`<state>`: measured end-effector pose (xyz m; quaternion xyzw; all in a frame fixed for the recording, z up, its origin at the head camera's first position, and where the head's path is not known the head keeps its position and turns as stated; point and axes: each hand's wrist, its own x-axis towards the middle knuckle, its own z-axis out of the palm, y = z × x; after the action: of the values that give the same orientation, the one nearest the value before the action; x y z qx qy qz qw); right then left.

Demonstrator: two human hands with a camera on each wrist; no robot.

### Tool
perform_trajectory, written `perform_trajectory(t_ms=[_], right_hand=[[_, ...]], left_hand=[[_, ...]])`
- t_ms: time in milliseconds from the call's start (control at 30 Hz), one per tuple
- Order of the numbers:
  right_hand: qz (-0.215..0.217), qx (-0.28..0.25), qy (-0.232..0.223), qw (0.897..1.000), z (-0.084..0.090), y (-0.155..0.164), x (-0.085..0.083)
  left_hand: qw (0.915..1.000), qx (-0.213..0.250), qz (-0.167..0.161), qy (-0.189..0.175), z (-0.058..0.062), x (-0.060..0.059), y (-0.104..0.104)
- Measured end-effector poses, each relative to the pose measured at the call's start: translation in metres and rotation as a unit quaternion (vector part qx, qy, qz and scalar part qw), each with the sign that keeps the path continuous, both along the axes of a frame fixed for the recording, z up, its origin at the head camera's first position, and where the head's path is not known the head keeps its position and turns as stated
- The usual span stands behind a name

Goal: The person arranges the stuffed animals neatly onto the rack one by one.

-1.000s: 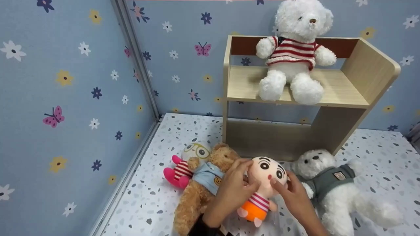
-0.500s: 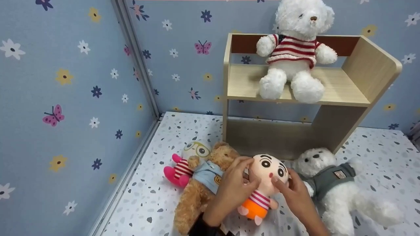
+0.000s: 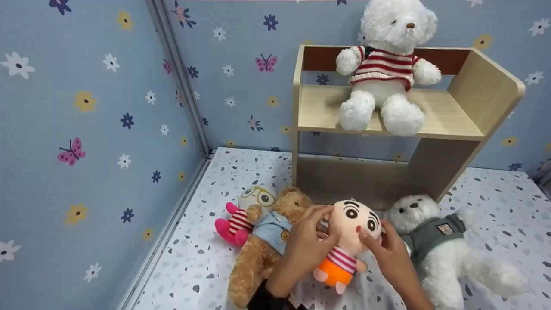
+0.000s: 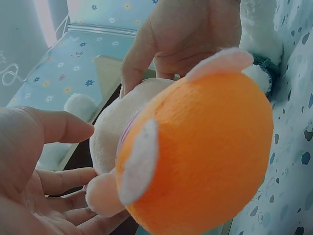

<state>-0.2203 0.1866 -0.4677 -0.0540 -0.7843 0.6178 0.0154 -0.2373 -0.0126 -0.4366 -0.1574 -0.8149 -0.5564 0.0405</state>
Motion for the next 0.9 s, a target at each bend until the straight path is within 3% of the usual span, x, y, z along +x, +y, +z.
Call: perform_trajectory(t_ms=[633, 900], right_hand=[[-0.006, -0.025, 0.024, 0.999, 0.004, 0.0004, 0.0019], [-0.012, -0.015, 0.04, 0.999, 0.0044, 0.0019, 0.0021]], left_hand=[[0.9993, 0.028, -0.005, -0.023, 0.0015, 0.0002, -0.0014], [0.9985, 0.051, -0.018, -0.01, 0.0018, -0.0007, -0.0023]])
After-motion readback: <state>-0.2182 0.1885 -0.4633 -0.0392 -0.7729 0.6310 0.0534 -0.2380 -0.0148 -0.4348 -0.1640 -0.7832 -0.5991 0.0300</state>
